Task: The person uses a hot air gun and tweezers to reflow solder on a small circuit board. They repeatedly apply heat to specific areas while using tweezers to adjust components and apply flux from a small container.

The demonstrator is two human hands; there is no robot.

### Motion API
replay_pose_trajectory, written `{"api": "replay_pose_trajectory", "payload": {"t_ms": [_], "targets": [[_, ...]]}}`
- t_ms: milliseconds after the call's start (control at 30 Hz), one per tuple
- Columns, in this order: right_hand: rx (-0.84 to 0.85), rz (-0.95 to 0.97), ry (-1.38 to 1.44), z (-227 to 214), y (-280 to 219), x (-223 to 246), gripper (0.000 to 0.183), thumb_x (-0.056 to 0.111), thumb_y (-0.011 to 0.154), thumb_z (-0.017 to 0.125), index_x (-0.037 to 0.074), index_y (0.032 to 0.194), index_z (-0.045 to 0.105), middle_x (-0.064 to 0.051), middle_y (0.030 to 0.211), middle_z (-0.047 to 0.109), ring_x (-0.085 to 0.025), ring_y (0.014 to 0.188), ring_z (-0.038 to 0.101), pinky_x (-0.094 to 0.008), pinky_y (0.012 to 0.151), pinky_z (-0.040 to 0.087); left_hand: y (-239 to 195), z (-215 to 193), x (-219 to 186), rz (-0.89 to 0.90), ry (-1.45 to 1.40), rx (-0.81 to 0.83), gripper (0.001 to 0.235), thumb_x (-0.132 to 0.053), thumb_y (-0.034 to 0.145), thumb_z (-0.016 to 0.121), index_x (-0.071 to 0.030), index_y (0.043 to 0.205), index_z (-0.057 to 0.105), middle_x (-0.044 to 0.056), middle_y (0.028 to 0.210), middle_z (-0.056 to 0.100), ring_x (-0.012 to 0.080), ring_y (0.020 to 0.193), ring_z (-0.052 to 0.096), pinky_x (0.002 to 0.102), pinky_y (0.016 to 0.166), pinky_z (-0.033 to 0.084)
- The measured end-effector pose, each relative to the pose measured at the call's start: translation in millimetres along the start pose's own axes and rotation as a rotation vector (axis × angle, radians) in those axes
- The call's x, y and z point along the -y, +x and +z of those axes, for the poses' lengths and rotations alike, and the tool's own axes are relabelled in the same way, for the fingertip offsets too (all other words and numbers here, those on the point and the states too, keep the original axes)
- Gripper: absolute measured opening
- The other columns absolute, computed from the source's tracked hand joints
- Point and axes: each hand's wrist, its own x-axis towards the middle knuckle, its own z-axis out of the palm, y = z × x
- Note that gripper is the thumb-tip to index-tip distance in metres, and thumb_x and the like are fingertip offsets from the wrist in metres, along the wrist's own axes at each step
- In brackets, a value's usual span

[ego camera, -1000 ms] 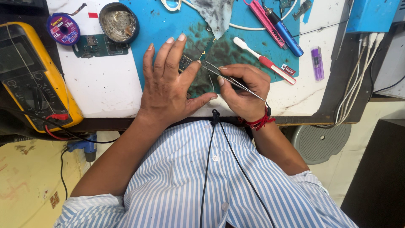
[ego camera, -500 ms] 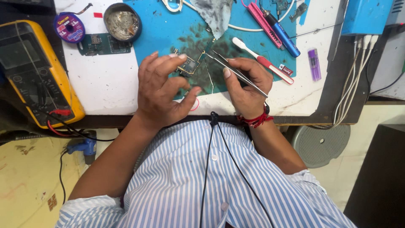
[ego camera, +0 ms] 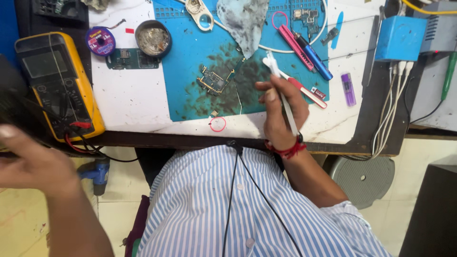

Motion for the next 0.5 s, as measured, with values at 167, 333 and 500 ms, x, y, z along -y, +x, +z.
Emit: {"api": "replay_pose_trajectory", "payload": {"t_ms": [167,333,500], "targets": [[-0.041,-0.292,0.162,-18.6,-2.0,81.8,0.037,0.015,0.115,0.066,0.006,0.148,0.050,-0.015,0.120,0.069,-0.015,0.099,0.068,-0.031,0.086,0.057,-3.9,-5.7,24.8,-0.112,0.029,0.111,0.034,-0.015,0.122,0.046,0.013,0.103,0.050,0.013,0.101,0.059,0.0168,0.090,0.051,0.031,0.085,0.047],[-0.189,-0.624,0.438,-24.7,7.5,128.9,0.037,0.015,0.113,0.065,0.008,0.146,0.051,-0.015,0.120,0.069,-0.017,0.096,0.068,-0.033,0.084,0.057,-4.8,2.1,19.5,-0.034,0.146,0.221,0.045,-0.024,0.125,0.037,0.010,0.098,0.048,0.014,0.101,0.064,0.0165,0.086,0.054,0.033,0.082,0.051],[-0.240,-0.698,0.458,-18.3,8.9,137.0,0.037,0.015,0.111,0.064,0.010,0.145,0.052,-0.014,0.119,0.068,-0.018,0.094,0.068,-0.035,0.081,0.058,-7.1,-7.9,32.7,-0.061,0.167,0.273,0.047,-0.028,0.123,0.035,0.010,0.103,0.055,0.014,0.101,0.068,0.0174,0.086,0.060,0.033,0.081,0.052]]}}
